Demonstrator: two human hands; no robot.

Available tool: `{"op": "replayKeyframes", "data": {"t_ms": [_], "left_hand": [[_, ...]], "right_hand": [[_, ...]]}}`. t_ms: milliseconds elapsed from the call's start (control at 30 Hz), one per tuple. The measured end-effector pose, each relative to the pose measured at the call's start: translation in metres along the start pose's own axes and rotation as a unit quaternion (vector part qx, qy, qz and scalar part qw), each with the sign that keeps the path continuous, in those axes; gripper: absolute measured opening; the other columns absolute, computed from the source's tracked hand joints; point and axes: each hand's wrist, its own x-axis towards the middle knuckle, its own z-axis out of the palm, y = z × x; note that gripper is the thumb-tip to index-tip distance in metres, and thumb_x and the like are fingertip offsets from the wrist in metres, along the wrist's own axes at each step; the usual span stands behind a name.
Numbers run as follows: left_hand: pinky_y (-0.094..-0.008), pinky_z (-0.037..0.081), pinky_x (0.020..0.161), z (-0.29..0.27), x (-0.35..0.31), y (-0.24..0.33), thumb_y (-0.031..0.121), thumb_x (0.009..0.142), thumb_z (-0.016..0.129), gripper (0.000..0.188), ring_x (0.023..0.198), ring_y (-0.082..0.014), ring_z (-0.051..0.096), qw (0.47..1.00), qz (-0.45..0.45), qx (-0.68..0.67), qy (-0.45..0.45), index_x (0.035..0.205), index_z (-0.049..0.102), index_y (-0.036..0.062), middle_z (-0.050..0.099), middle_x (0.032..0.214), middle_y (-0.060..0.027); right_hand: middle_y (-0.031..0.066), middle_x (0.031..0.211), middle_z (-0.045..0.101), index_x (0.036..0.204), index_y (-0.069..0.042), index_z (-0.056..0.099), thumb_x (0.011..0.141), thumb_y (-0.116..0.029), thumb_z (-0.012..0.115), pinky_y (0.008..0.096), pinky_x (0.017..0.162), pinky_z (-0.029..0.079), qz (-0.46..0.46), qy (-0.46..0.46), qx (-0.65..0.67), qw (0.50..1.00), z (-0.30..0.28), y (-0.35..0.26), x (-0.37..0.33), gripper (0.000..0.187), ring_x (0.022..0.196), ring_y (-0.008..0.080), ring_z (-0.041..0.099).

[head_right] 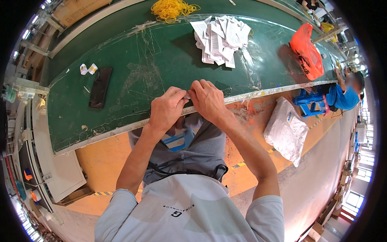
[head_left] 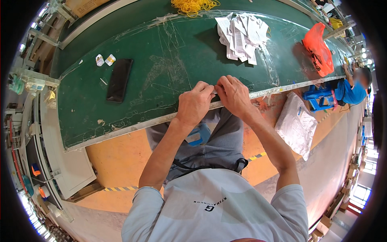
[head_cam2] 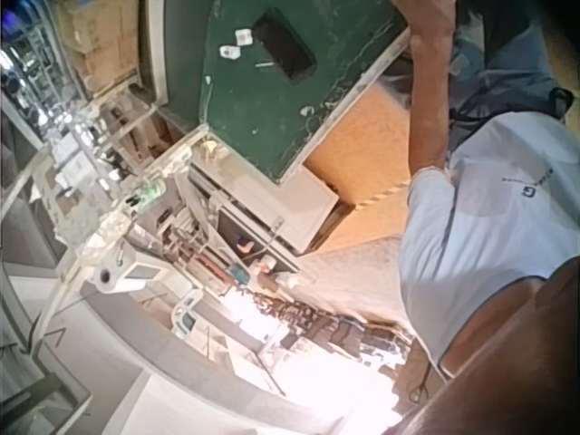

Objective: Folding and organizing long strips of product labels and securing them with rubber bands on an assembly line.

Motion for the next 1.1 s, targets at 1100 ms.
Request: {"op": "replayKeyframes", "data": {"t_ms": [1100], "left_hand": [[-0.0235, 0.046, 0.064, -0.016, 0.003, 0.005, 0.019, 0.097, 0.070, 0.021, 0.071, -0.0062, 0.057, 0.940, -0.156, -0.302, 0.010, 0.097, 0.068, -0.0016, 0.065, 0.077, -0.0002]], "right_hand": [[0.0057, 0.085, 0.070, 0.105, 0.006, 0.063, 0.098, -0.011, 0.067, 0.0244, 0.068, 0.057, 0.104, 0.016, 0.489, 0.866, -0.026, -0.021, -0.008, 0.019, 0.074, 0.0097, 0.068]]}}
